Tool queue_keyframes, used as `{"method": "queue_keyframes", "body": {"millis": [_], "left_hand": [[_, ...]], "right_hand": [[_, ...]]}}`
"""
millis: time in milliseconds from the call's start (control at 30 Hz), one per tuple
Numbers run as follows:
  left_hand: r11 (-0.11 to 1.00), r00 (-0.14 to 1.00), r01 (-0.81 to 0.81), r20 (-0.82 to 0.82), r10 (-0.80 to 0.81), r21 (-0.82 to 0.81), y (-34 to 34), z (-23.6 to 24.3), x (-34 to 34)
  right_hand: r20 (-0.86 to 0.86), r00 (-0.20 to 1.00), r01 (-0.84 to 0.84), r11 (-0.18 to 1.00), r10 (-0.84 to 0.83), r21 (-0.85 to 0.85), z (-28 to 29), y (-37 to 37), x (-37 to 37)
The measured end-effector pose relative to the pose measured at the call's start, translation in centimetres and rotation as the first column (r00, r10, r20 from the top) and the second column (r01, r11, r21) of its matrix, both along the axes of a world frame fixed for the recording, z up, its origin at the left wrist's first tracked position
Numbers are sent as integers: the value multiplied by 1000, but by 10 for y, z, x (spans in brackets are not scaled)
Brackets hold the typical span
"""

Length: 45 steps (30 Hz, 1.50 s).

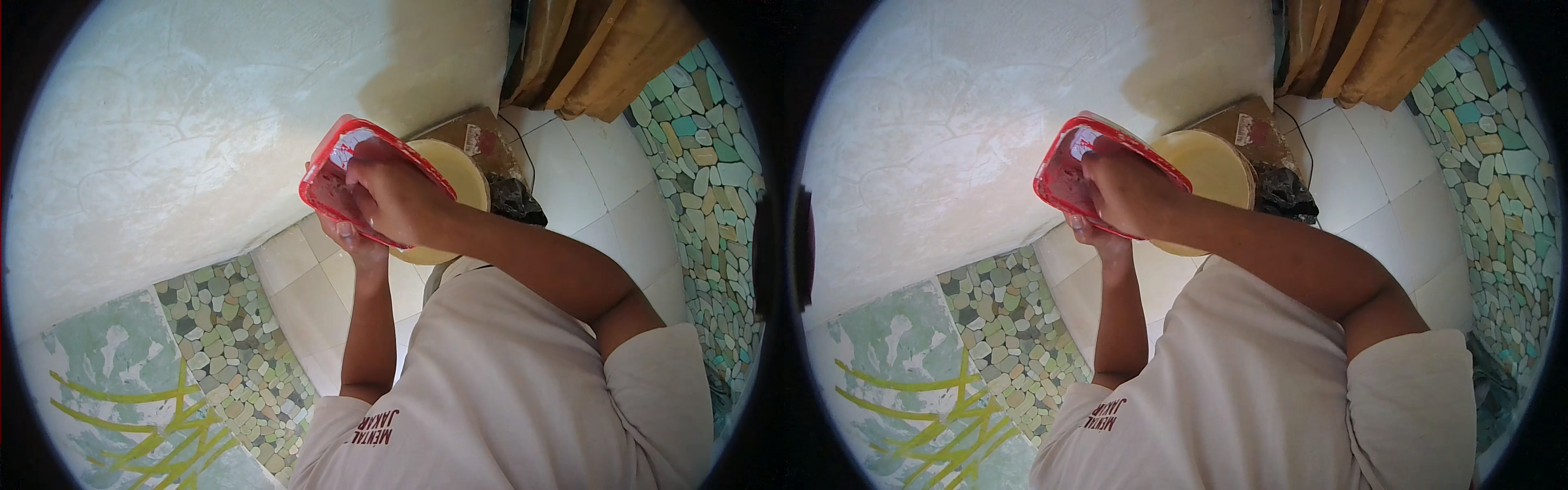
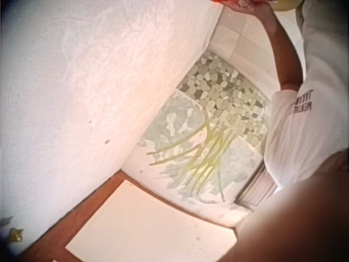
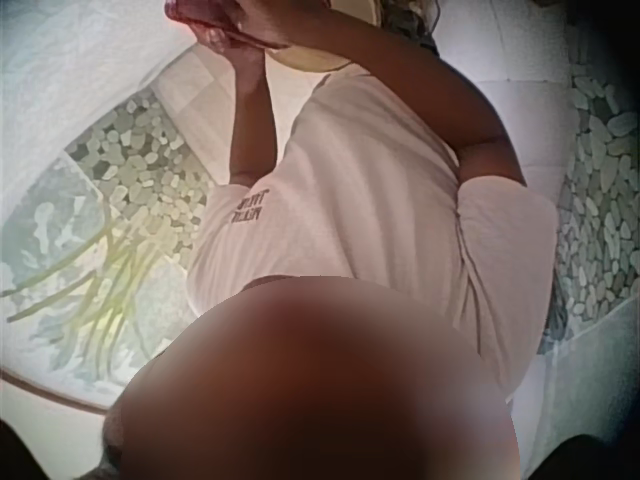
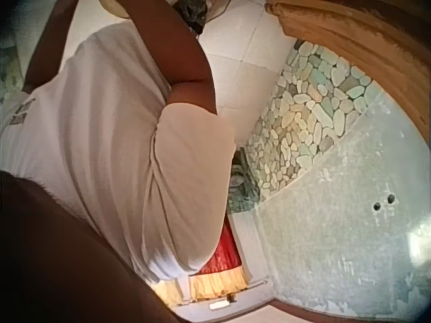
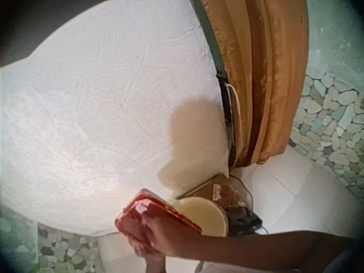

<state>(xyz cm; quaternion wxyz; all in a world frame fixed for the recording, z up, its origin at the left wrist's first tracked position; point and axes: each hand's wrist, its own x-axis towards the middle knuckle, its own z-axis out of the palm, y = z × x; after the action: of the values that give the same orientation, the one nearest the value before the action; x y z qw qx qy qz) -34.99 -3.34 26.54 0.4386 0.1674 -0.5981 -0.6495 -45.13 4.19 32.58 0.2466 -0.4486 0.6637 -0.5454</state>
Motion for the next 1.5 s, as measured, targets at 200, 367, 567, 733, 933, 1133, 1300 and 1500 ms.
{"method": "queue_keyframes", "body": {"millis": [200,367,567,733,933,1133,1300,1500], "left_hand": [[996,1000,-10,-5,11,85,2,-1,3],[995,1000,11,-25,-8,95,5,-3,-3],[967,995,58,-94,-35,248,-12,-30,18],[994,1000,5,16,-7,108,-5,-22,9],[998,999,-37,-2,37,59,-8,-17,3],[987,999,29,-24,-25,158,-13,-20,15],[996,999,-48,-15,49,70,-7,-18,4],[984,998,11,-69,1,175,-13,-22,13]], "right_hand": [[6,1000,-30,999,30,-40,14,-3,0],[32,999,1,1000,0,-28,-5,-4,-3],[-20,997,-77,997,77,19,9,2,8],[-84,996,0,1000,0,0,-3,4,5],[-62,998,-24,997,29,67,-4,1,1],[-33,997,-65,997,66,30,12,4,6],[-61,996,-59,998,61,30,-4,-3,1],[-95,990,-97,995,100,39,6,7,5]]}}
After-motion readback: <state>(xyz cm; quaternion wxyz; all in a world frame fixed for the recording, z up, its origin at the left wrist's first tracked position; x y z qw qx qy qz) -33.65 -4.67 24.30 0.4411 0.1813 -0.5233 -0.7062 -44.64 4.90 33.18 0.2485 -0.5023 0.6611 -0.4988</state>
